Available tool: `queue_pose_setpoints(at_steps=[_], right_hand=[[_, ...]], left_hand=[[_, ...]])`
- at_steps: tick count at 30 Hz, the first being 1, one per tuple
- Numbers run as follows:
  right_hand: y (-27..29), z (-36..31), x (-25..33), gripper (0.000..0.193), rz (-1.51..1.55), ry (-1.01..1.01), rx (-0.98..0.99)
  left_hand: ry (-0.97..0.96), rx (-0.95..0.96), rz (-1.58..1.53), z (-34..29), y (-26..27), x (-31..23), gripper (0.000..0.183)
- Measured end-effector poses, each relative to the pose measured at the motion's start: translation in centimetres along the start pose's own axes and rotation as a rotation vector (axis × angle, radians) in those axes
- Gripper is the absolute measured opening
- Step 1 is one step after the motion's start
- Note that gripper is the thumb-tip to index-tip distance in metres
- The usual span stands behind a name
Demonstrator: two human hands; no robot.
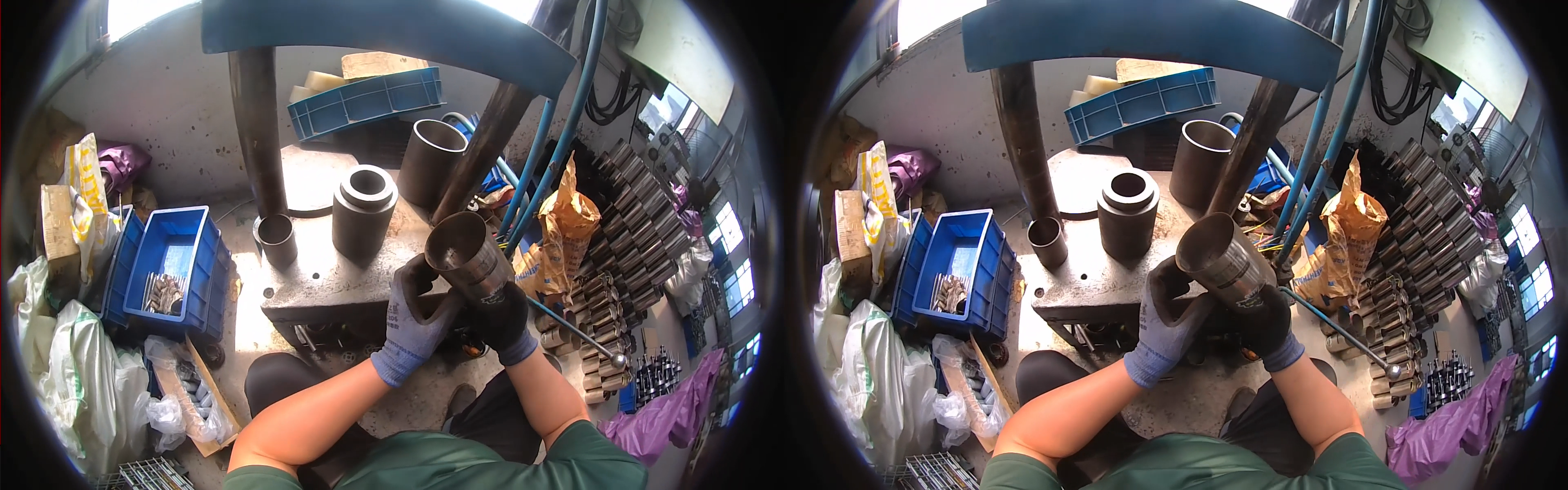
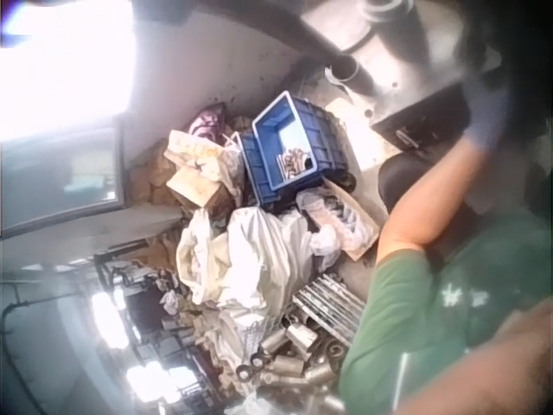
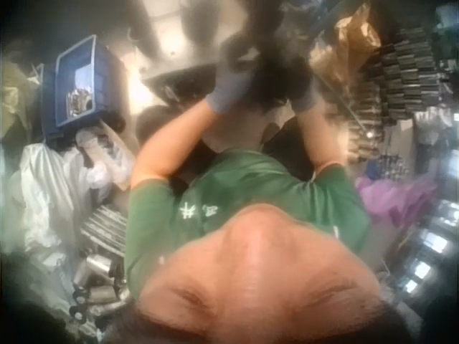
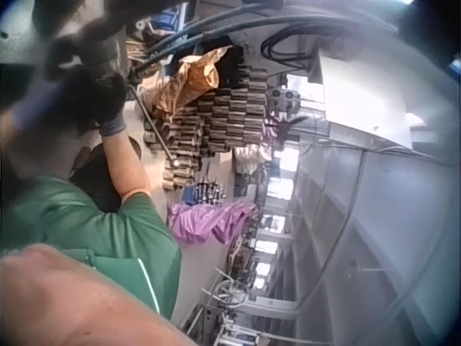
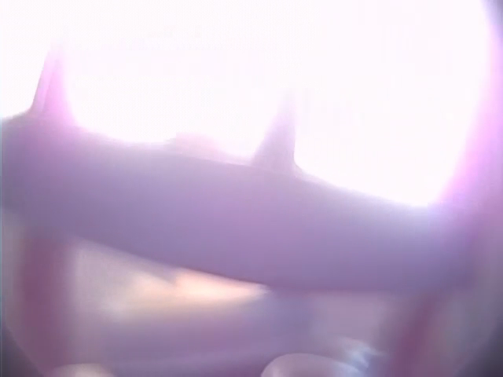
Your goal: The person places a metal cylinder into a press machine, inserts a coil, operates the machine with a lever, and then removes the assembled unit, repeating this for several cylinders.
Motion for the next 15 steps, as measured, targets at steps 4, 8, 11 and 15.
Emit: queue_pose_setpoints(at_steps=[4, 8, 11, 15], right_hand=[[0.8, -3.2, -4.6, 0.087, -0.001, -0.072, 0.059], [0.2, -3.8, -6.1, 0.099, -0.099, -0.164, 0.080], [-0.1, -3.6, -6.7, 0.098, 0.771, -0.224, -0.105], [0.3, -3.7, -5.4, 0.099, 1.138, -0.219, -0.226]], left_hand=[[-0.003, 0.011, -0.327, -0.8, -0.5, -0.8, 0.077], [-0.056, 0.065, -0.067, -1.2, -0.4, 0.0, 0.096], [-0.191, 0.057, 0.210, -2.0, -1.0, -2.6, 0.092], [-0.186, 0.022, 0.176, -2.2, -2.0, -2.6, 0.099]])
Point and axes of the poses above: each hand's wrist, its own z-axis towards the middle knuckle, its own y-axis out of the back of the hand, x = y × z, the point moved 8 cm from there along z, towards the middle knuckle, and after that the axes turned 1 degree about y, right-handed, at the moved point
